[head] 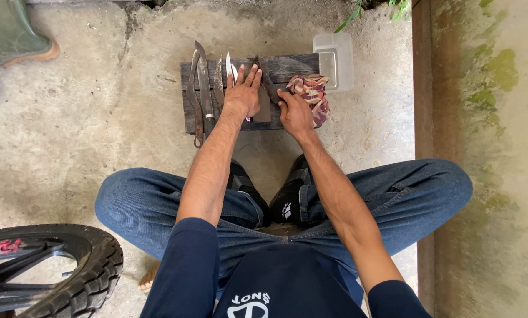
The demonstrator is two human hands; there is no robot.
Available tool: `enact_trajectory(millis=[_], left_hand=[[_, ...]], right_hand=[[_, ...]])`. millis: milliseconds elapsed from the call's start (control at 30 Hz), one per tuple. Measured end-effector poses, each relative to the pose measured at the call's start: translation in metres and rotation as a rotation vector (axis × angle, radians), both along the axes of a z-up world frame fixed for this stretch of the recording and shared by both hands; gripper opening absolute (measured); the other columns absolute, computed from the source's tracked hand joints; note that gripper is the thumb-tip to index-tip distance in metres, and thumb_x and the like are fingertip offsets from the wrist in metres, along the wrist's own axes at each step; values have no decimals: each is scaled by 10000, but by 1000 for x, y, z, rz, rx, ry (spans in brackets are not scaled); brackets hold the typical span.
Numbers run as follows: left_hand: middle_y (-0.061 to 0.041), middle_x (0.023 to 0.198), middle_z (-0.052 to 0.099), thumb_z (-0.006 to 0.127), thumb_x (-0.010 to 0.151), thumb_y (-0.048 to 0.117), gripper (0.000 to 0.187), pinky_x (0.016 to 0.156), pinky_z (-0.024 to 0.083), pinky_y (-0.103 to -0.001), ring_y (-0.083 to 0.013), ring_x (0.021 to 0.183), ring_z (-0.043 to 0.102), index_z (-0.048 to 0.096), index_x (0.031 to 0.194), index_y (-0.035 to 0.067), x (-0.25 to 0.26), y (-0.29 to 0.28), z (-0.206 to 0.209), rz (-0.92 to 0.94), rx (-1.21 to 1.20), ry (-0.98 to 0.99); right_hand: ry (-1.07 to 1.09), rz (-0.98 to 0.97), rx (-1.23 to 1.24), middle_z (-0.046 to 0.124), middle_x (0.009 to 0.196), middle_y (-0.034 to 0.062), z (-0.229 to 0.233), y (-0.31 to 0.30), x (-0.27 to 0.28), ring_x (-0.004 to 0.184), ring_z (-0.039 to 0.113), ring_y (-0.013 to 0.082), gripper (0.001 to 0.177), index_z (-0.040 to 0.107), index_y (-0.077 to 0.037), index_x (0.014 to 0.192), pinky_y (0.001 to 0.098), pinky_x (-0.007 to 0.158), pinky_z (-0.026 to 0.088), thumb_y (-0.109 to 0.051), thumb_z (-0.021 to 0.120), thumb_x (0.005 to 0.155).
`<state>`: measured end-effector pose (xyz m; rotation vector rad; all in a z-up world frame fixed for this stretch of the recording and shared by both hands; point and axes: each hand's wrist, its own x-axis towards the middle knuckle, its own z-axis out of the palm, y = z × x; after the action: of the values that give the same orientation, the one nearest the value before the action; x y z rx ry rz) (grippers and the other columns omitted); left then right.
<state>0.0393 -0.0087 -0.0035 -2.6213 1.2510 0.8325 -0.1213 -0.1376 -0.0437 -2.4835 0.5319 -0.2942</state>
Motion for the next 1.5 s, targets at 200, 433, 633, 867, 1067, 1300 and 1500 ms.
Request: enact_trajectory(millis=[200, 433, 633, 867, 1067, 1300, 1500], left_hand=[[-6, 1751, -16, 641, 911, 310, 998, 1281, 20, -607, -345, 1593, -21, 27, 1682, 154, 12, -2, 7, 13, 3, 1], [-18, 1752, 0, 640, 911, 295, 986, 1275, 18, -613, -346, 1593, -10, 42, 1681, 146, 30, -8, 9, 31, -13, 4], [65, 1720, -185, 529, 983, 208, 919, 1268, -37, -567, -286, 1589, -150, -93, 1659, 181, 30, -10, 36, 17, 124, 73], [55, 1718, -199, 551, 976, 200, 946, 1266, -55, -559, -297, 1578, -182, -107, 1655, 170, 19, -9, 42, 15, 144, 70], [-8, 1752, -15, 609, 903, 278, 983, 1284, 13, -589, -351, 1592, -32, 24, 1683, 153, 6, -4, 7, 32, 17, -5], [-15, 1750, -26, 606, 896, 306, 994, 1280, -11, -593, -355, 1587, -54, 12, 1677, 150, -12, -3, 0, 4, 44, -10], [-11, 1752, -3, 609, 861, 319, 1008, 1274, -8, -599, -363, 1589, -22, 49, 1681, 149, -25, 1, -8, 5, 10, -13]], right_hand=[[-52, -4, -8, 661, 871, 178, 0, 1, 15, 919, 704, 406, 324, 707, -222, 1316, 470, 814, 580, -231, 667, 995], [-100, 9, 4, 666, 878, 185, -2, -1, 34, 909, 713, 409, 329, 720, -193, 1311, 463, 794, 583, -195, 686, 983], [-95, -7, 51, 700, 1033, 216, -4, 0, 38, 866, 678, 380, 350, 690, -83, 1347, 479, 731, 551, -155, 620, 1013], [-123, 26, 61, 707, 1049, 235, -5, 1, 30, 903, 679, 401, 347, 693, -58, 1332, 481, 776, 546, -100, 628, 995], [-63, 14, 42, 696, 912, 206, -18, -3, 13, 952, 710, 432, 330, 725, -195, 1305, 494, 856, 572, -215, 700, 977], [-14, 15, 44, 713, 931, 180, -30, -7, -1, 969, 717, 407, 333, 725, -235, 1295, 495, 880, 570, -248, 718, 962], [-39, 45, 66, 745, 961, 182, -15, -6, -16, 975, 724, 397, 307, 756, -188, 1247, 479, 887, 569, -209, 724, 942]])
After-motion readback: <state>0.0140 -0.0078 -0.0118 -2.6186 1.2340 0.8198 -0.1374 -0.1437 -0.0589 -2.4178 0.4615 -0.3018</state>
